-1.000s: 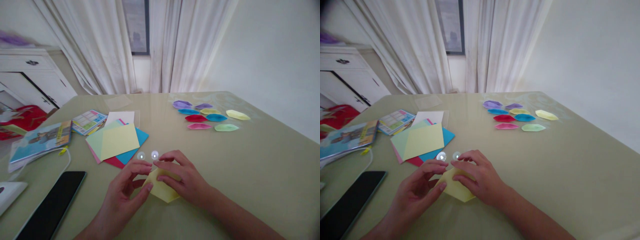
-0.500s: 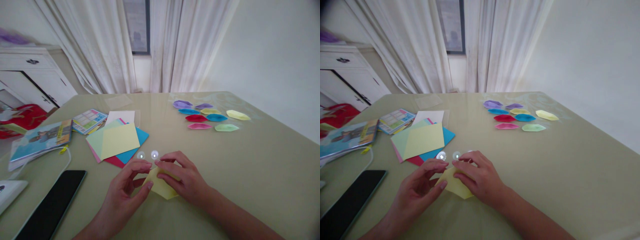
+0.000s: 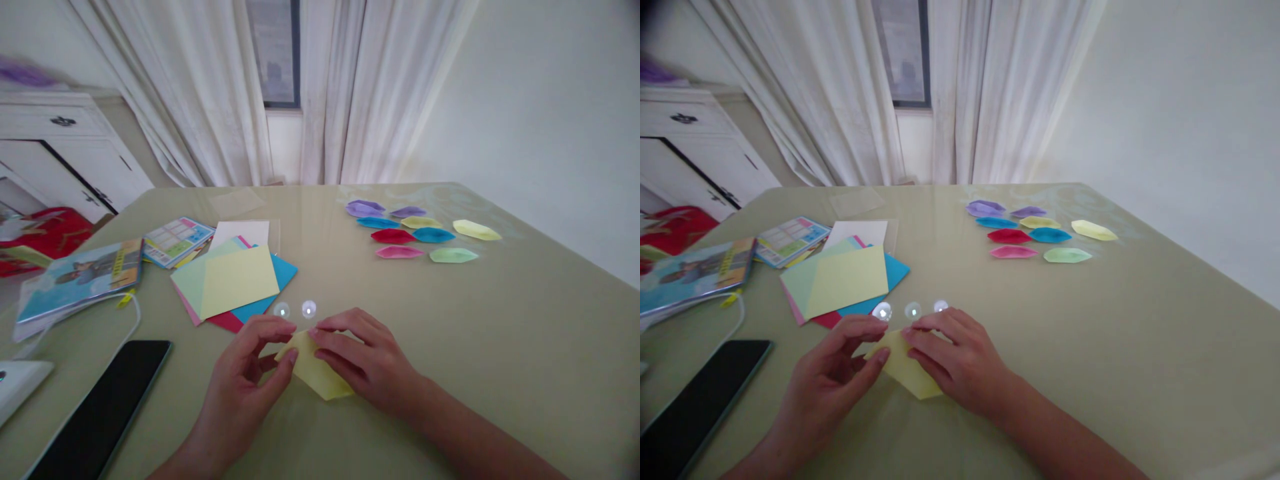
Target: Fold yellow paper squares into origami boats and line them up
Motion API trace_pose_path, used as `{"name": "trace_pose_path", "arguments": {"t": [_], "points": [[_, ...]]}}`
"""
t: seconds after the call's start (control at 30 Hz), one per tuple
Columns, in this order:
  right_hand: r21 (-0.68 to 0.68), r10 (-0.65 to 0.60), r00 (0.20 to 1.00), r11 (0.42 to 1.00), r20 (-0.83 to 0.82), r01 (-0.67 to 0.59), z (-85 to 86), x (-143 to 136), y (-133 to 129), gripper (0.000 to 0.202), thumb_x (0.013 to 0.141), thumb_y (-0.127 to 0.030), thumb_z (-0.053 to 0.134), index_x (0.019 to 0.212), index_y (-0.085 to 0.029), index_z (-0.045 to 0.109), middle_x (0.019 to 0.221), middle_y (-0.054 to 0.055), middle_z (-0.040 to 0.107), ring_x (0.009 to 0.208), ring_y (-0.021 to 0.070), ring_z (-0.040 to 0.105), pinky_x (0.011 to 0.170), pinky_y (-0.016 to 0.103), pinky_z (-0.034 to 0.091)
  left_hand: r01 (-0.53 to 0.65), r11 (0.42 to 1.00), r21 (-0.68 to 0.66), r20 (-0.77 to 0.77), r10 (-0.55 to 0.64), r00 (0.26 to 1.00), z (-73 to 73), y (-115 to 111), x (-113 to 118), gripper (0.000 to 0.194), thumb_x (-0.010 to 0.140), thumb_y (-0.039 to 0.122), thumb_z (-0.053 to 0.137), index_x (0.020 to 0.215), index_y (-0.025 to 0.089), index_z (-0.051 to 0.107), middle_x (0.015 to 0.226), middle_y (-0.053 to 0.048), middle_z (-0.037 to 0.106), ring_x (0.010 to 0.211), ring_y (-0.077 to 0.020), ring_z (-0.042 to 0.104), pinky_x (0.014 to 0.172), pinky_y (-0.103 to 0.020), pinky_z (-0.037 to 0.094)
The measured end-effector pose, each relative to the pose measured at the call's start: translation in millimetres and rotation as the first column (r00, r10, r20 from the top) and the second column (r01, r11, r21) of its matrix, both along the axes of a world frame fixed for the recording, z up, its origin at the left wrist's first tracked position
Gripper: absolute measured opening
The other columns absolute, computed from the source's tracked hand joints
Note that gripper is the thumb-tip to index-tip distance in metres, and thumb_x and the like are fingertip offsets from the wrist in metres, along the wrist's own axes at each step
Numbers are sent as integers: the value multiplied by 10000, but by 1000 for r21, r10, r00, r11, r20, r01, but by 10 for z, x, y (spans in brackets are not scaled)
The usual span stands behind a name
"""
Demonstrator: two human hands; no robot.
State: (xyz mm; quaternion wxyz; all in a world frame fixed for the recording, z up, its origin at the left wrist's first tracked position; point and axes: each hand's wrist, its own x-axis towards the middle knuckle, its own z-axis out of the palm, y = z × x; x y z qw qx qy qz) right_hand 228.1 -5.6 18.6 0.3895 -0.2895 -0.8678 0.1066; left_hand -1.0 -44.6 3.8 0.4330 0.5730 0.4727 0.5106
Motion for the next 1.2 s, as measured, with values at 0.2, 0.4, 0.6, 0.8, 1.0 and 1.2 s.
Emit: {"name": "trace_pose_path", "arguments": {"t": [0.2,0.4,0.6,0.8,1.0,1.2], "points": [[-24,-19,1000,1000,-2,19,-5,2,-14,223,1042,-258,681,1251,-210,744,1088,101,756,974,216,686,898,363,591,28,999,27,19,-28,999,8,-12,18,161,973,236,722,1121,300,722,1167,-45,623,1083,-180,668,774,-199,641],[-24,-19,1000,1000,-15,19,35,13,-30,176,1034,-246,689,1193,-231,763,1059,91,755,951,209,688,878,353,592,12,1000,19,21,-12,1000,26,-18,33,159,967,248,725,1113,311,731,1161,-40,626,1078,-188,673,787,-224,654],[6,31,999,1000,-31,-31,55,22,-13,199,1040,-213,668,1222,-233,745,1111,91,776,986,208,700,921,377,586,8,1000,27,9,-8,1000,9,-14,39,140,973,248,722,1103,299,730,1143,-44,609,1063,-182,661,753,-201,647],[53,54,998,997,-15,-53,60,24,-10,237,1016,-164,689,1246,-197,738,1136,102,785,980,217,703,884,367,579,-18,1000,-6,2,18,1000,23,-8,26,155,966,251,733,1107,311,717,1134,-24,616,993,-154,658,726,-184,626],[102,46,998,994,34,-49,94,42,-21,260,1032,-171,654,1276,-221,728,1168,109,787,1003,220,713,882,367,585,-60,998,-28,-17,59,998,29,-1,26,149,948,277,743,1095,287,719,1125,-33,639,959,-166,670,703,-205,628],[-25,37,999,999,-10,-37,43,13,-50,98,1031,-239,685,1099,-227,754,1060,82,757,945,203,687,910,366,575,-7,1000,24,-27,8,1000,23,-28,29,157,960,242,716,1101,310,733,1111,-32,649,969,-174,689,712,-215,638]]}}
